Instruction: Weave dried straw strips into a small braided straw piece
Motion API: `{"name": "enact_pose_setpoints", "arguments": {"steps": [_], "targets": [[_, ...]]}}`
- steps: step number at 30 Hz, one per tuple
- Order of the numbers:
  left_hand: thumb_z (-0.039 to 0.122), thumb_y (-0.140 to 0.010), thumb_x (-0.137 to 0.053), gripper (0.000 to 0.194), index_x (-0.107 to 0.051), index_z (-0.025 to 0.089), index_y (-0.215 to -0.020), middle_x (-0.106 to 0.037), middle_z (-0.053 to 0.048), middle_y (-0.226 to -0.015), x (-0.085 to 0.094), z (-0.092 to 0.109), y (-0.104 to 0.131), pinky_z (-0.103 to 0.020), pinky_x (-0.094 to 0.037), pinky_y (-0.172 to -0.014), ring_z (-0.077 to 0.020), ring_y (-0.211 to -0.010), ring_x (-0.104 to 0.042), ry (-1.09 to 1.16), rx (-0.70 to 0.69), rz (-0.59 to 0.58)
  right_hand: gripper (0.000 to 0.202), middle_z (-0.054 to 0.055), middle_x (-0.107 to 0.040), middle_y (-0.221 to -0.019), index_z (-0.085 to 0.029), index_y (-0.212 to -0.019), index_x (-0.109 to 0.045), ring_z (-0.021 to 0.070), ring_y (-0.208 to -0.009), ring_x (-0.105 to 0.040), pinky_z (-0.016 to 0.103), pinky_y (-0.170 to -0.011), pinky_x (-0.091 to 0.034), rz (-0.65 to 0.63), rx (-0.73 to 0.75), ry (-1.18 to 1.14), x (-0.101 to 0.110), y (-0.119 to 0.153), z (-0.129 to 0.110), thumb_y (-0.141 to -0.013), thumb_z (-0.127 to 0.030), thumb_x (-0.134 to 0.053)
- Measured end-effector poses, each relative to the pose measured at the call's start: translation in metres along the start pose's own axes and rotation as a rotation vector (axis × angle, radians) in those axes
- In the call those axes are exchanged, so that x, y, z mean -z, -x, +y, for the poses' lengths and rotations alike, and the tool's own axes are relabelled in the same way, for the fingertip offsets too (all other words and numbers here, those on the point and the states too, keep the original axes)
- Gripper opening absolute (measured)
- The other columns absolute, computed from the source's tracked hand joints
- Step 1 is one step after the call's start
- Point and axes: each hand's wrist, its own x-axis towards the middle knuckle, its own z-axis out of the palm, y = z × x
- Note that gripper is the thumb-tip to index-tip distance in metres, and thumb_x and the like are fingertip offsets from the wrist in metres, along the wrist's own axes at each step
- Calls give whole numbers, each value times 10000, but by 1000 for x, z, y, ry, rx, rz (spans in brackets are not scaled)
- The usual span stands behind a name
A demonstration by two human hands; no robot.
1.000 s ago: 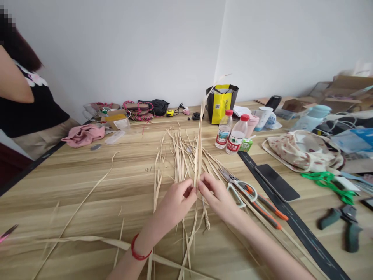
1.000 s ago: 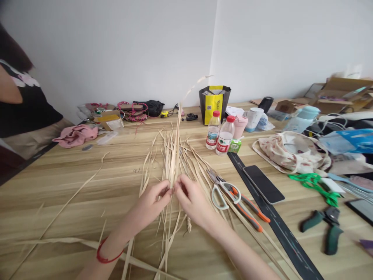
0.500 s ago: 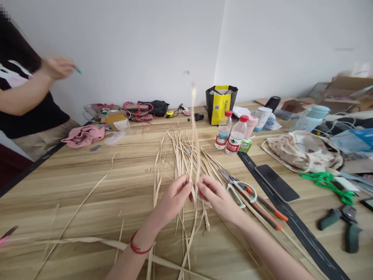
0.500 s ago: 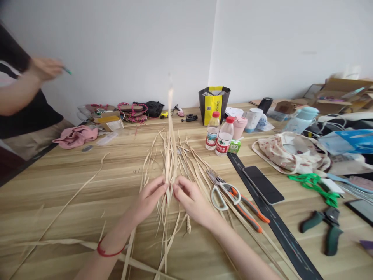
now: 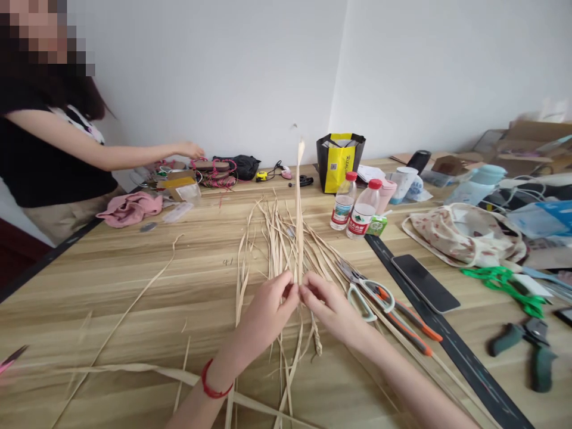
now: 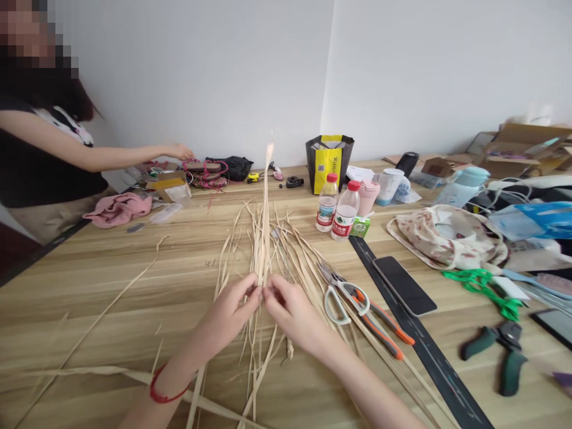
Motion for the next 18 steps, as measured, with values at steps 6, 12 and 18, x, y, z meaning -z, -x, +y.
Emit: {"name": "enact_pose_setpoints", "arguments": {"steps": [6,12,18], "targets": [[348,-943,-352,242,-421,210,-757,-482,36,-704,3,-4,-2,-270,-384,-670,-133,-686,-491,312,29,-74,283,-57,-357,-631,-205,-760,-426,105,-541,-306,237,-512,-273,-25,-3,-286,1,-2,5,-935,-427,-424],[302,-910,-398,212,-410,210,-720,-431,52,-622,0,3,3,-269,-294,-533,-120,-555,-405,22,53,-87,223,-33,-404,-680,-203,-777,-442,127,-629,-385,247,-593,-328,71,8,-51,0,0,5,-940,-354,-418],[229,-891,-383,221,-330,214,-677,-405,50,-623,-2,8,4,-275,-280,-549,-128,-574,-396,-164,9,4,216,-54,-391,-629,-201,-715,-412,109,-578,-372,232,-550,-286,37,9,108,-1,0,2,-922,-258,-431]]}}
